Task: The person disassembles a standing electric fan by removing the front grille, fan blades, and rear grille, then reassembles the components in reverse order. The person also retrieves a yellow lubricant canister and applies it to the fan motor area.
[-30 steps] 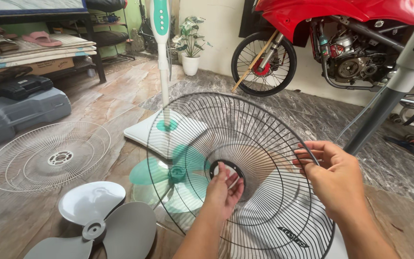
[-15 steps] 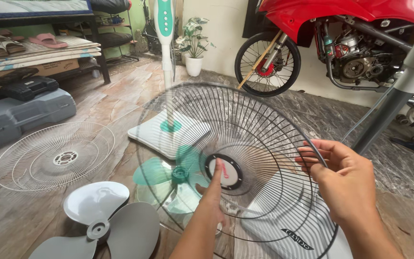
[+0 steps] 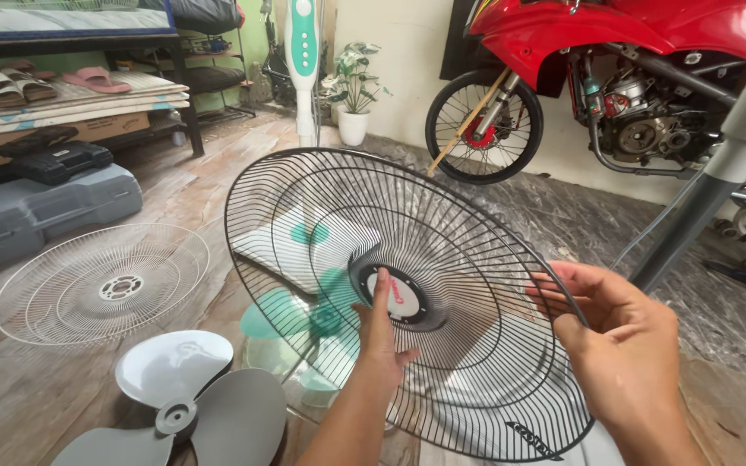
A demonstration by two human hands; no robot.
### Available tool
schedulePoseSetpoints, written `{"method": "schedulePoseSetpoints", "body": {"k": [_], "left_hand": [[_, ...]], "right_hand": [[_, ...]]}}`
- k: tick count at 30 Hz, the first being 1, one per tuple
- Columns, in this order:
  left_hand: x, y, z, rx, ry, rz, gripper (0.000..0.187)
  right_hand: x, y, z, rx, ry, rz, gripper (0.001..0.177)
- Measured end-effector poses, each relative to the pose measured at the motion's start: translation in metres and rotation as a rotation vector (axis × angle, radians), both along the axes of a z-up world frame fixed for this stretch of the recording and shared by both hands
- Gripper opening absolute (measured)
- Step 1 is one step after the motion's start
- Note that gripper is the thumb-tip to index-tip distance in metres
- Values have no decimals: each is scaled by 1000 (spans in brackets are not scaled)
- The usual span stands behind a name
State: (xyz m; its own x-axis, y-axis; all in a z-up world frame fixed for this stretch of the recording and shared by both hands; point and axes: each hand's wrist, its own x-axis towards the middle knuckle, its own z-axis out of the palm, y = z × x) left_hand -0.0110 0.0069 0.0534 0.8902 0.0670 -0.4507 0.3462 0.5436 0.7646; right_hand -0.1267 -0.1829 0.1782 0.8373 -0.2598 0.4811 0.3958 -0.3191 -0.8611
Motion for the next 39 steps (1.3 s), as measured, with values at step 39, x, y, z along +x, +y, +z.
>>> {"method": "schedulePoseSetpoints", "body": {"k": [39], "left_hand": [[29,-13,-40,-54,-179,-162,78]], "right_hand": [[8,-15,18,37,-103,-151,30]]}}
